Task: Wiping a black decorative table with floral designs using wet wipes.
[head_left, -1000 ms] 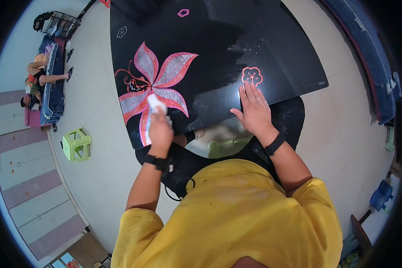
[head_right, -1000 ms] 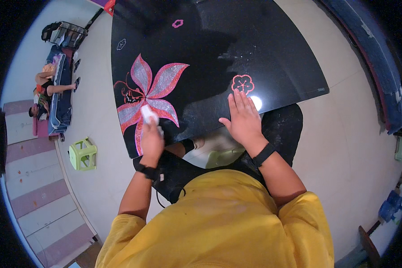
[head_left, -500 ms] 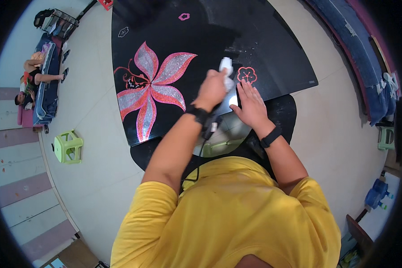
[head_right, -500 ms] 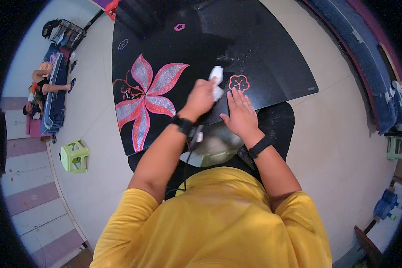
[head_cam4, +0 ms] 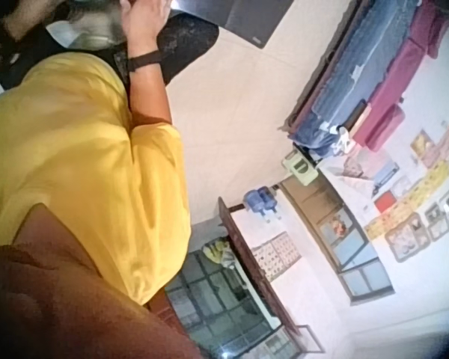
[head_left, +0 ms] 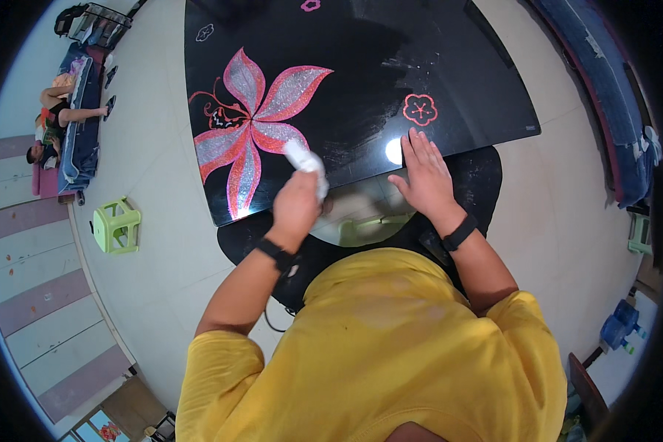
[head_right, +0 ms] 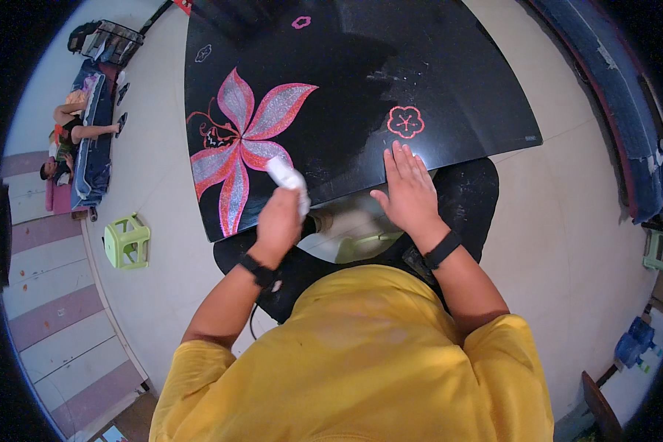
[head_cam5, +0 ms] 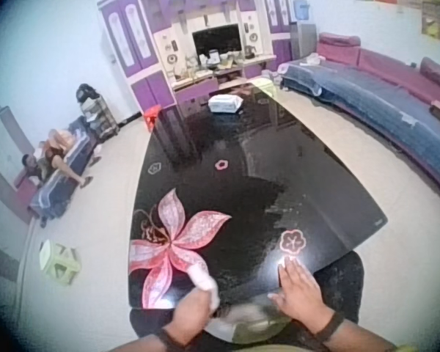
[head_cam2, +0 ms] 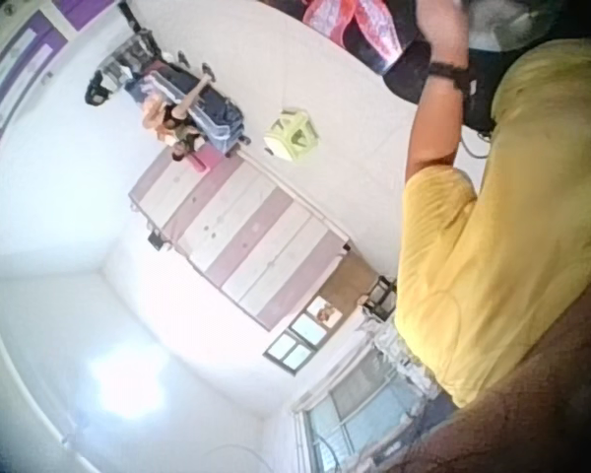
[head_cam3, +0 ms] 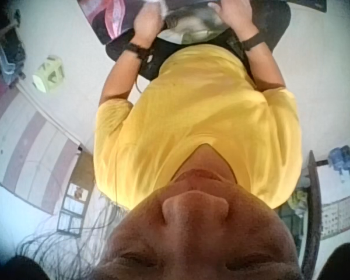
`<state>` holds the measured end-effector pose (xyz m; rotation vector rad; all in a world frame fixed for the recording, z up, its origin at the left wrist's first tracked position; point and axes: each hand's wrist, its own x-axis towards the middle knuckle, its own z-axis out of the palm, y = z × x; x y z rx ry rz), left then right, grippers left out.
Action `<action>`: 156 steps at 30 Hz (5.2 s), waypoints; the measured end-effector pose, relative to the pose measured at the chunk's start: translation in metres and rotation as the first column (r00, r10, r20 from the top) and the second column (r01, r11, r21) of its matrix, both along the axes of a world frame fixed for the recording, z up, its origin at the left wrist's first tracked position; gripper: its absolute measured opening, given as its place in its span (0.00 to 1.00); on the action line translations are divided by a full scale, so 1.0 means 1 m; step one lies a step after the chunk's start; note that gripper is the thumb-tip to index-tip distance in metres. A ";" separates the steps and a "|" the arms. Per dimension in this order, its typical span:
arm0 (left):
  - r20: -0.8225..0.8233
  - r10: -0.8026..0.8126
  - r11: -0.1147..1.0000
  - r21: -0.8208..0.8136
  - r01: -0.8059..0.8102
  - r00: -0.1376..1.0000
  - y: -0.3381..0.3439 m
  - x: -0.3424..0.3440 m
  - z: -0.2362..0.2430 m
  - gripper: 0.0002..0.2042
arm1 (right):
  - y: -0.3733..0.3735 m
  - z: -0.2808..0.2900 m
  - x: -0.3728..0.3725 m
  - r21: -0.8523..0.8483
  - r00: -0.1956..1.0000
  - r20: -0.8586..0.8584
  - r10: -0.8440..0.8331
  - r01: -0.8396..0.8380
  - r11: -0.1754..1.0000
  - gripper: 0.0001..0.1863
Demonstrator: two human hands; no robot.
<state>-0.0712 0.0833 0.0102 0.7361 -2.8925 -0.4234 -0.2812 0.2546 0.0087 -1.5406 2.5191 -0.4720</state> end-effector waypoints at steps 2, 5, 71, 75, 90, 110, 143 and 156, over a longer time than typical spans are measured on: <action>-0.114 -0.100 0.995 -0.027 0.097 0.988 0.016 -0.043 -0.003 0.11 | 0.001 -0.003 0.000 -0.027 1.000 -0.026 0.012 -0.012 1.000 0.40; -0.101 -0.135 0.986 0.080 0.143 0.986 0.035 -0.104 0.001 0.13 | -0.001 -0.004 -0.001 -0.008 1.000 -0.022 0.016 -0.016 1.000 0.40; -0.096 -0.068 0.946 0.310 0.094 0.993 -0.020 -0.043 0.005 0.06 | -0.033 0.017 0.033 0.007 0.981 -0.013 0.193 -0.193 0.981 0.31; -0.100 0.117 0.975 0.199 -0.095 0.988 -0.065 -0.074 0.000 0.07 | -0.034 0.018 0.034 0.030 0.979 -0.016 0.203 -0.202 0.979 0.30; -0.096 -0.179 0.944 0.263 0.199 0.979 -0.026 -0.044 0.012 0.06 | -0.040 0.019 0.027 0.028 0.983 0.023 0.182 -0.182 0.983 0.26; 0.045 0.124 0.961 0.244 -0.131 0.991 -0.051 -0.089 0.013 0.09 | -0.038 0.012 0.029 -0.067 0.983 0.000 0.184 -0.184 0.981 0.25; 0.006 -0.012 0.960 0.281 0.010 1.000 -0.031 -0.067 0.009 0.08 | -0.034 0.009 0.035 -0.022 0.984 -0.052 0.172 -0.173 0.985 0.28; -0.023 0.010 0.983 0.184 -0.005 1.000 -0.039 -0.060 0.013 0.07 | -0.034 0.009 0.038 -0.037 0.983 -0.048 0.175 -0.176 0.984 0.28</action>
